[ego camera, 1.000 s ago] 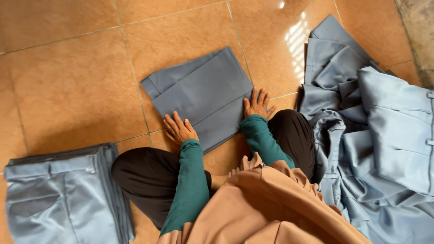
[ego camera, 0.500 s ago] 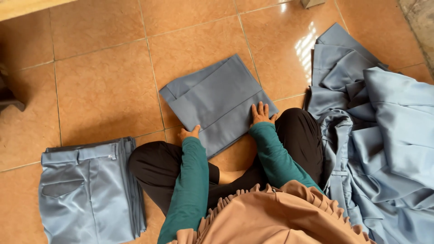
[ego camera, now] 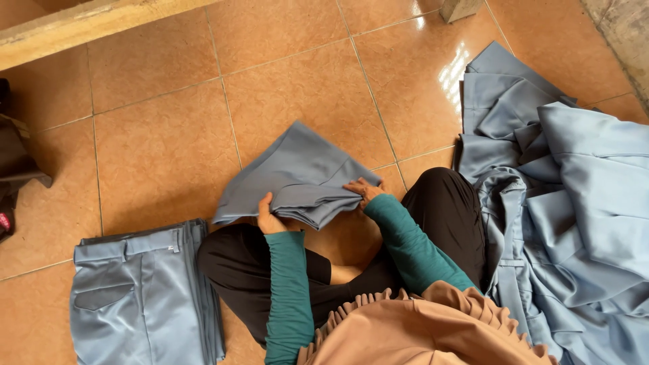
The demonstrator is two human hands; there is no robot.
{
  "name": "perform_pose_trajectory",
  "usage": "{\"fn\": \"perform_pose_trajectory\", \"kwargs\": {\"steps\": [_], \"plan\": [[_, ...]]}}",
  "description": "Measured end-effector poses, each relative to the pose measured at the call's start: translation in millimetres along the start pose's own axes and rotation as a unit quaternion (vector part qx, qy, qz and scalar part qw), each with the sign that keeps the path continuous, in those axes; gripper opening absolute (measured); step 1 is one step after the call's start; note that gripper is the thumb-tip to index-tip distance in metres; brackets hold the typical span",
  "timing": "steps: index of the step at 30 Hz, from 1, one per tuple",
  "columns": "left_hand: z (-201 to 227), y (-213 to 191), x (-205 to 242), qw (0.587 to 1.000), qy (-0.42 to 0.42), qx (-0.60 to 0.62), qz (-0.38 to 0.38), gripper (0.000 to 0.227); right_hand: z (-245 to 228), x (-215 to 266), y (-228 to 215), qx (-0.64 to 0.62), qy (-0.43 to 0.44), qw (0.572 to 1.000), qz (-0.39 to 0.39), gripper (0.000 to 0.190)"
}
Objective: A person sits on the floor and neatly folds a pile of pants into a stack.
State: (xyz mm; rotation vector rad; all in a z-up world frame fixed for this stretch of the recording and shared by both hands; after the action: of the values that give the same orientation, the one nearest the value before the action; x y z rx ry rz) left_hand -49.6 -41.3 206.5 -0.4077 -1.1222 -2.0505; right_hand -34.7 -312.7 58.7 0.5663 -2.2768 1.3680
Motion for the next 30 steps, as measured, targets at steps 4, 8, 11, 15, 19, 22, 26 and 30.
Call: {"fn": "perform_pose_trajectory", "kwargs": {"steps": [4,8,11,15,19,22,26,30], "plan": [[18,60,39,0.993,0.121,0.007,-0.015,0.080,-18,5,10,-0.269,-0.012,0.961,-0.062,0.057],[-7,121,26,0.969,0.106,-0.052,-0.218,0.087,-16,-2,27,-0.656,0.022,0.741,-0.142,0.031],[-29,156,30,0.895,0.058,-0.241,-0.370,0.076,19,-16,41,-0.688,0.115,0.710,-0.099,0.057],[-109,80,-90,0.666,0.046,-0.674,-0.317,0.037,68,-51,50,-0.667,0.132,0.733,-0.001,0.070],[-137,-8,-50,0.547,-0.193,-0.750,-0.318,0.073,79,-78,69,-0.655,0.139,0.742,-0.014,0.070],[-141,-63,-18,0.616,-0.347,-0.665,-0.239,0.106,58,-51,50,-0.670,0.166,0.722,-0.032,0.060],[-126,-36,-28,0.908,-0.277,-0.311,-0.046,0.098,37,-19,15,-0.706,0.179,0.685,-0.037,0.070],[-112,-91,-135,0.967,-0.052,-0.231,0.094,0.074,35,-6,-6,-0.723,0.172,0.668,-0.028,0.064]]}}
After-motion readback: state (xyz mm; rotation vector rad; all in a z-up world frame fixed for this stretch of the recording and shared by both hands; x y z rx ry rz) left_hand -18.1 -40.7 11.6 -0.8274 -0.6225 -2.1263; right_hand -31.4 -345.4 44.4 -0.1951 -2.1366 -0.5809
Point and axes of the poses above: each hand's wrist, its own x-axis away from the middle knuckle, its own y-axis out of the palm, z = x × y, the point moved 6 cm from there along -x, towards the middle knuckle, and after that the axes turned 4 degrees about y, right-handed, at the moved point
